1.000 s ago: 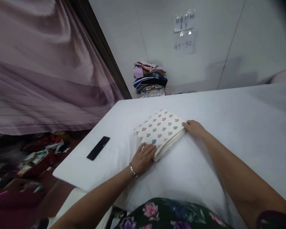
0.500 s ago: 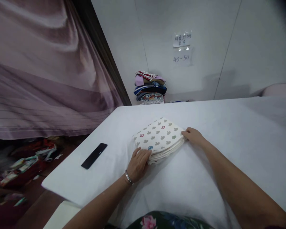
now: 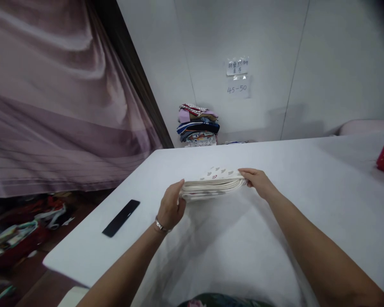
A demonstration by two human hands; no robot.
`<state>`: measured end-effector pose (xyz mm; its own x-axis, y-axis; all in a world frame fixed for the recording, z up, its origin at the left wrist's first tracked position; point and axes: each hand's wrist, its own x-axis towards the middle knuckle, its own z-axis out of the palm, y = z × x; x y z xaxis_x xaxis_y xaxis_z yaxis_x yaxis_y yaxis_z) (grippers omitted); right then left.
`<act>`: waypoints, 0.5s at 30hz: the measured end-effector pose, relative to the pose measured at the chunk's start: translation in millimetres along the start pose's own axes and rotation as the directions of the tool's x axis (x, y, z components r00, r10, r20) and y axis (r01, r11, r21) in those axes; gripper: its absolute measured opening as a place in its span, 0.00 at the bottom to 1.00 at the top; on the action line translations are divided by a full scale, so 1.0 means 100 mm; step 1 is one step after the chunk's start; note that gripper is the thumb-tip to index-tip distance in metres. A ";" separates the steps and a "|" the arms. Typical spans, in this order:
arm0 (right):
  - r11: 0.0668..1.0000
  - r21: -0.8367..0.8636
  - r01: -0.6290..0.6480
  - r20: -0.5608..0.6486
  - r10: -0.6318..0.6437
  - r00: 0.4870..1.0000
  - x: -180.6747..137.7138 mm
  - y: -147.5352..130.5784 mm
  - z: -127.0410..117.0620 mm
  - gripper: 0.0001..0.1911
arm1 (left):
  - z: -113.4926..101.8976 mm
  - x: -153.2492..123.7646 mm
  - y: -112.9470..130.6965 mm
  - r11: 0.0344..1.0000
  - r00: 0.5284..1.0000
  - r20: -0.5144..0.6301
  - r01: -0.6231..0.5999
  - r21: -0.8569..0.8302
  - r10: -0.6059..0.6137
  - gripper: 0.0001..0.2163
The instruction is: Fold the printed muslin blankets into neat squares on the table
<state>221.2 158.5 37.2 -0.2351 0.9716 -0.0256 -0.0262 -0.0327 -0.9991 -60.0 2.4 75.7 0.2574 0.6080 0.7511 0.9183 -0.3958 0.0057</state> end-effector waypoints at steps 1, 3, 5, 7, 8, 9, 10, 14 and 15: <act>0.999 0.034 0.013 0.002 -0.014 1.000 -0.01 -0.03 0.00 0.17 | -0.02 0.03 0.00 1.000 1.000 -0.016 0.004 -0.001 -0.004 0.25; 0.994 0.107 0.029 0.003 -0.029 1.000 -0.04 -0.09 0.00 0.17 | -0.07 0.11 0.01 1.000 0.999 -0.046 0.012 0.001 -0.012 0.24; 0.987 0.159 0.038 0.018 -0.042 0.999 -0.07 -0.17 -0.02 0.16 | -0.13 0.19 0.03 0.999 0.997 -0.076 0.033 -0.002 -0.033 0.24; 0.979 0.196 0.057 0.051 -0.068 0.996 -0.11 -0.27 -0.06 0.16 | -0.20 0.30 0.06 0.997 0.992 -0.099 0.075 -0.020 -0.077 0.23; 0.976 0.207 0.063 0.075 -0.080 0.994 -0.14 -0.34 -0.09 0.17 | -0.24 0.36 0.09 0.994 0.988 -0.114 0.103 -0.038 -0.106 0.23; 0.976 0.209 0.066 0.106 -0.089 0.990 -0.17 -0.40 -0.13 0.17 | -0.28 0.42 0.11 0.989 0.982 -0.129 0.133 -0.066 -0.140 0.23; 0.977 0.201 0.067 0.147 -0.098 0.984 -0.21 -0.47 -0.18 0.19 | -0.33 0.48 0.14 0.981 0.974 -0.138 0.164 -0.107 -0.178 0.23; 0.975 0.176 0.136 0.324 -0.188 0.927 -0.39 -0.69 -0.32 0.30 | -0.48 0.73 0.25 0.902 0.926 -0.135 0.297 -0.312 -0.352 0.23; 0.970 0.181 0.165 0.335 -0.218 0.917 -0.42 -0.72 -0.33 0.31 | -0.52 0.79 0.27 0.876 0.911 -0.132 0.325 -0.357 -0.391 0.23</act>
<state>264.8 127.8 109.5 -0.5350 0.8194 0.2058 -0.2399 0.0863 -0.9670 -30.3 4.1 169.3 -0.1647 0.6178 0.7689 0.7805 -0.3950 0.4845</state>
